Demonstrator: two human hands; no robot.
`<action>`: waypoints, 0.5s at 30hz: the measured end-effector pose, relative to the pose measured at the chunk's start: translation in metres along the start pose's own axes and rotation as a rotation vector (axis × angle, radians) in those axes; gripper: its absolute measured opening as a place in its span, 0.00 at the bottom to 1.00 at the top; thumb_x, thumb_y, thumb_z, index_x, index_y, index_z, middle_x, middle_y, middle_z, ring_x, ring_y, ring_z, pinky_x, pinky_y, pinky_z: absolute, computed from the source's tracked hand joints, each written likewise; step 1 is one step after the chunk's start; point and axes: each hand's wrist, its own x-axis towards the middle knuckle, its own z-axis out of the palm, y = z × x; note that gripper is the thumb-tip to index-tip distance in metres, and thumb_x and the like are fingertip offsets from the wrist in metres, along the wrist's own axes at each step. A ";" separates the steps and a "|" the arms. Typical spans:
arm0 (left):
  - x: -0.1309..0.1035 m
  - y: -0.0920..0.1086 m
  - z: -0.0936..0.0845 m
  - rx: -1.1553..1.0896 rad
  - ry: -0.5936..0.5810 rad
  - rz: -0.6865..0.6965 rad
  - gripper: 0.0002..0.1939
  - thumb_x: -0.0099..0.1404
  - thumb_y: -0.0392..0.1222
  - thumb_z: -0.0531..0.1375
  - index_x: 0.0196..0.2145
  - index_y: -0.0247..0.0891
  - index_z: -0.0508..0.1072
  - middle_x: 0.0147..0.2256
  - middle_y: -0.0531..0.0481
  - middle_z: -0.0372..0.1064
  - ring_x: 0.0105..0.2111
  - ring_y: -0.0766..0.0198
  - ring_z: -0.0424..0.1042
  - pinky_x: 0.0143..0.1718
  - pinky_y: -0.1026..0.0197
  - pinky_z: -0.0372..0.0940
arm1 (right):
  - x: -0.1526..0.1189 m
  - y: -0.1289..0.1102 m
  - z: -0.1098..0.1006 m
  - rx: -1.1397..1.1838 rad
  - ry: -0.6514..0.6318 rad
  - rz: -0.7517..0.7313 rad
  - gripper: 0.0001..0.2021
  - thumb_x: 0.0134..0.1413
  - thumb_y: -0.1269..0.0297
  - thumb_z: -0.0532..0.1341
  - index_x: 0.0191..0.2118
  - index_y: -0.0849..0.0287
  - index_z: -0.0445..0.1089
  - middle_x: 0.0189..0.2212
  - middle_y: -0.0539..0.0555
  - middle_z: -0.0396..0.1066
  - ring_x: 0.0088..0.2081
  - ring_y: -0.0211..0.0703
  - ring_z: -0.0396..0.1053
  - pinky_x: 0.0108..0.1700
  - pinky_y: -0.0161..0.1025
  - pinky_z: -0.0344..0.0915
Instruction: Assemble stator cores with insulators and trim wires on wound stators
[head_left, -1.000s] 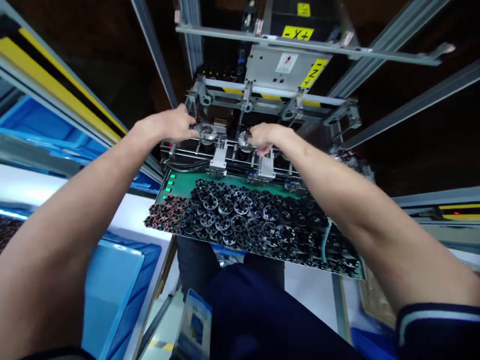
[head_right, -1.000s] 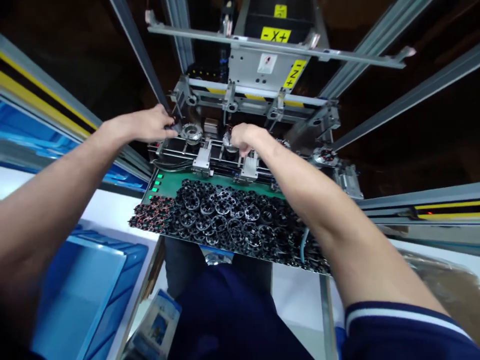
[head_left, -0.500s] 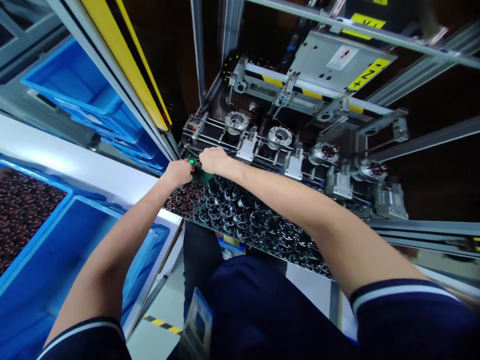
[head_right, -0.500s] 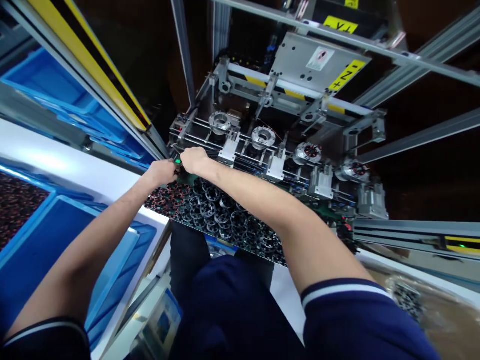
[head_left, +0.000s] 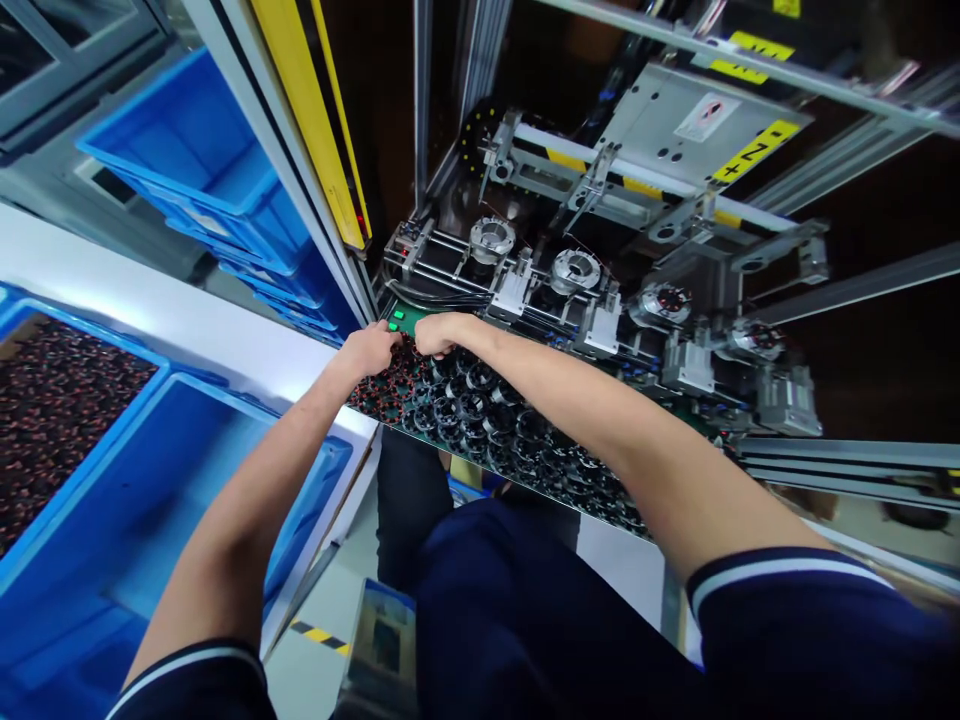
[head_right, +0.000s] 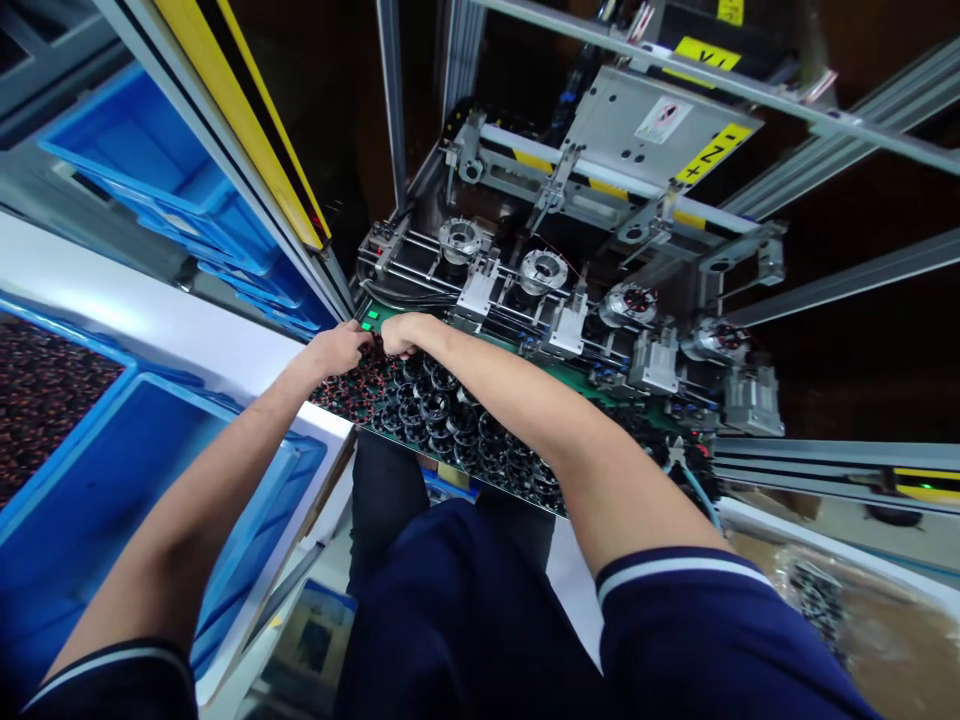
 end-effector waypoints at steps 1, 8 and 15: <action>-0.004 -0.001 -0.001 -0.011 0.014 0.004 0.22 0.85 0.44 0.64 0.71 0.37 0.81 0.67 0.34 0.76 0.67 0.42 0.78 0.69 0.37 0.78 | -0.012 0.005 -0.008 0.006 -0.044 -0.024 0.10 0.79 0.60 0.73 0.50 0.62 0.90 0.25 0.48 0.80 0.31 0.41 0.80 0.45 0.38 0.80; -0.032 -0.001 -0.029 -0.136 0.164 0.149 0.27 0.78 0.41 0.59 0.69 0.40 0.84 0.66 0.36 0.79 0.68 0.44 0.81 0.78 0.44 0.74 | -0.163 0.121 -0.097 0.133 -0.133 -0.049 0.28 0.84 0.52 0.63 0.79 0.55 0.78 0.26 0.46 0.80 0.23 0.38 0.71 0.35 0.36 0.69; 0.012 0.110 -0.100 -0.205 0.285 0.448 0.28 0.80 0.54 0.56 0.66 0.38 0.84 0.63 0.35 0.82 0.61 0.42 0.84 0.72 0.39 0.77 | -0.329 0.299 -0.161 0.116 0.165 0.491 0.29 0.85 0.52 0.66 0.80 0.58 0.77 0.39 0.59 0.88 0.28 0.40 0.76 0.38 0.39 0.74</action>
